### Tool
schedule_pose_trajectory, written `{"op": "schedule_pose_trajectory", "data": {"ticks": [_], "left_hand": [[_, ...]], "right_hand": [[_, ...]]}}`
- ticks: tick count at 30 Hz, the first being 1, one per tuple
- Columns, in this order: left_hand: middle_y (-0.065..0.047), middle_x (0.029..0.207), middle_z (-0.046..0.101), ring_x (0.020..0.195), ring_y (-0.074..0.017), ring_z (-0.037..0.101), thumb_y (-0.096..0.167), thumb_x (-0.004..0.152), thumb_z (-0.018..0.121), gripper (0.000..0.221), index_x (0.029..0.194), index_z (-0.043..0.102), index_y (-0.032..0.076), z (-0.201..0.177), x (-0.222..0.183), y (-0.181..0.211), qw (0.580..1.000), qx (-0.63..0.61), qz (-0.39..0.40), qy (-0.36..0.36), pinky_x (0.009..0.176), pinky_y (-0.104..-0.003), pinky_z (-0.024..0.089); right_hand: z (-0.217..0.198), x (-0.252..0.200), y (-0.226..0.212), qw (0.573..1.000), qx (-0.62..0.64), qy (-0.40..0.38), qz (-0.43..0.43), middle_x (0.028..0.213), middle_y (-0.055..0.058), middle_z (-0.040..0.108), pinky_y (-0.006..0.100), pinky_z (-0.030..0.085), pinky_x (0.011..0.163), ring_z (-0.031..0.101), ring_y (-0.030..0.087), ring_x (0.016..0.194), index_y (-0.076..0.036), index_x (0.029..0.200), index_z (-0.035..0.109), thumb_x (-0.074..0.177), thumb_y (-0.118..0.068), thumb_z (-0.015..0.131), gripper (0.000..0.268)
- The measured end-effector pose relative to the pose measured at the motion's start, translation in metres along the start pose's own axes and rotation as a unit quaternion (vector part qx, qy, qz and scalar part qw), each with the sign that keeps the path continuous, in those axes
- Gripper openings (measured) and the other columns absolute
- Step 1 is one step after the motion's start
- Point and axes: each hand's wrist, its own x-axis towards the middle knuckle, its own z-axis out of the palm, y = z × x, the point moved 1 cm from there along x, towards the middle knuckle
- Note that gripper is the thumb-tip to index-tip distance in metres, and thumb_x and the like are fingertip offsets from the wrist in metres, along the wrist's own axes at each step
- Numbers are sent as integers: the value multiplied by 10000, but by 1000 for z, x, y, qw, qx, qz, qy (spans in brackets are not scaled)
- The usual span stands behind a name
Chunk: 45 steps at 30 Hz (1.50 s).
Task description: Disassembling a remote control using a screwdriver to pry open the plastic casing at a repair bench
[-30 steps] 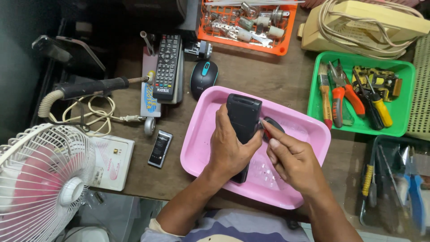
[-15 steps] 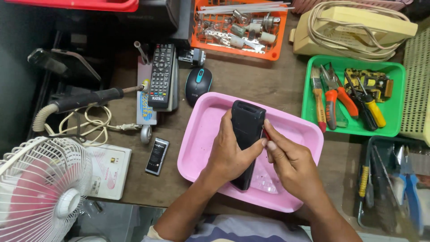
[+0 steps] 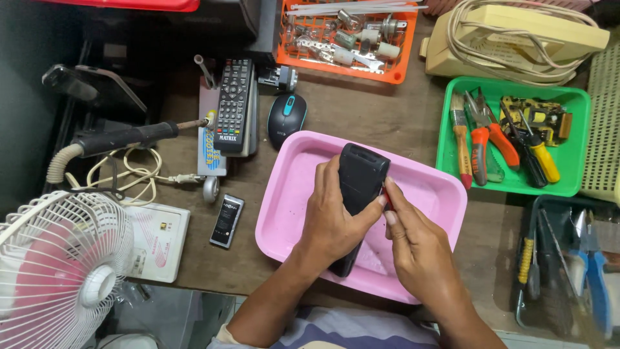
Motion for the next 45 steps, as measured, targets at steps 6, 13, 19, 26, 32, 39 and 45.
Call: {"op": "schedule_pose_trajectory", "data": {"ticks": [6,13,19,26,32,39,45], "left_hand": [[-133,1159,525,1032,-340,624,400,785,716,802,1428,412,31,2,-4,6,1000,21,-6,15,800,-463,571],[-133,1166,516,1026,-364,646,406,789,721,814,1443,405,38,5,-2,7,998,53,-14,15,794,-491,572],[-218,1238,501,1105,-450,592,443,821,726,888,1448,359,-68,-9,15,7,995,72,3,71,880,-533,526],[-123,1084,533,1026,-289,545,391,844,713,677,1344,484,-4,-5,12,8,999,-13,32,22,928,-399,485],[-113,1100,555,1056,-274,553,371,845,715,649,1345,499,18,-4,6,4,999,-39,26,5,952,-382,476],[-113,1072,550,1020,-271,534,397,838,713,657,1325,491,16,-2,5,4,999,-24,32,16,903,-391,484],[-134,1077,516,986,-320,563,408,824,732,731,1354,441,-3,1,5,7,998,14,39,43,823,-449,527]], "right_hand": [[3,-6,0,996,57,8,73,1199,54,700,294,517,740,577,171,651,-128,1554,461,1033,-248,459,534],[13,-8,4,999,-8,37,-11,1491,177,569,369,431,1126,570,280,1360,-34,1538,423,1057,-172,428,500],[15,-20,1,999,-11,41,-5,1457,149,600,350,467,1023,637,267,1233,-59,1545,423,1049,-165,441,508],[-9,-8,-18,991,68,37,107,946,44,626,265,543,540,552,124,434,-173,1552,476,1031,-245,452,526],[-12,-2,-25,997,52,28,57,981,99,647,266,555,654,609,117,496,-139,1558,459,1045,-209,447,517],[-10,1,-24,994,79,17,73,873,53,602,257,549,547,515,119,433,-165,1556,466,1039,-213,460,519],[-10,3,-22,990,103,5,99,895,72,624,239,548,544,541,114,377,-179,1560,463,1031,-206,460,530]]}}
